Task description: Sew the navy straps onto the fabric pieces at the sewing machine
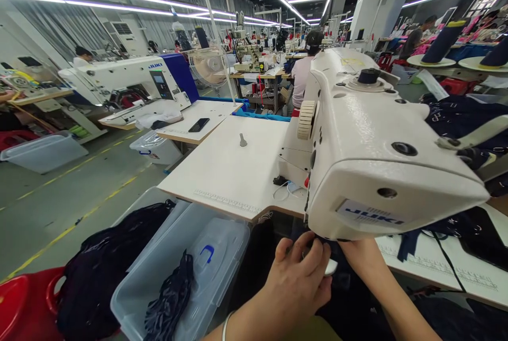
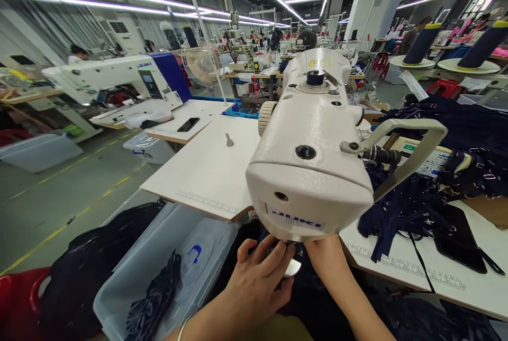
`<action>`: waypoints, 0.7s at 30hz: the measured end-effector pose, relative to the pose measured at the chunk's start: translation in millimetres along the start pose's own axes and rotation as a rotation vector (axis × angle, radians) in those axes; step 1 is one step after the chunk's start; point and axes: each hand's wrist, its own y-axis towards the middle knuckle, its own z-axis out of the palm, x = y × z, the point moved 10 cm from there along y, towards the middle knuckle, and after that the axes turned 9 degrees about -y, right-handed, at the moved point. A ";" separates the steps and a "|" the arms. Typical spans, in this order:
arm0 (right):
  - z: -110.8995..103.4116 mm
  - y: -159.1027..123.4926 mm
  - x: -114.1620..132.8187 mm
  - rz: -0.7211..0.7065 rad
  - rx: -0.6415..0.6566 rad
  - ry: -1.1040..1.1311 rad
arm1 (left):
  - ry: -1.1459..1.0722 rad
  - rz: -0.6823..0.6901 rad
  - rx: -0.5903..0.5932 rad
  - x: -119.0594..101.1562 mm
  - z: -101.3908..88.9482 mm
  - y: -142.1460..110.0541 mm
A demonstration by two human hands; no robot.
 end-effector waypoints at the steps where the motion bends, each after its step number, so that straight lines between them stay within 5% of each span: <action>1: 0.3 0.3 -0.2 -0.003 -0.002 -0.002 | -0.006 -0.003 -0.002 0.0 -0.3 0.5; 7: 1.0 1.5 -0.2 0.010 0.005 0.036 | 0.008 -0.019 -0.010 0.6 -1.0 3.5; 14: -3.6 -17.8 -7.4 0.166 0.190 0.144 | 0.039 0.124 0.038 -9.8 -0.9 -3.3; 21: -2.5 -54.1 -3.2 0.216 0.313 0.229 | -0.307 0.096 -0.001 -9.7 -14.4 1.9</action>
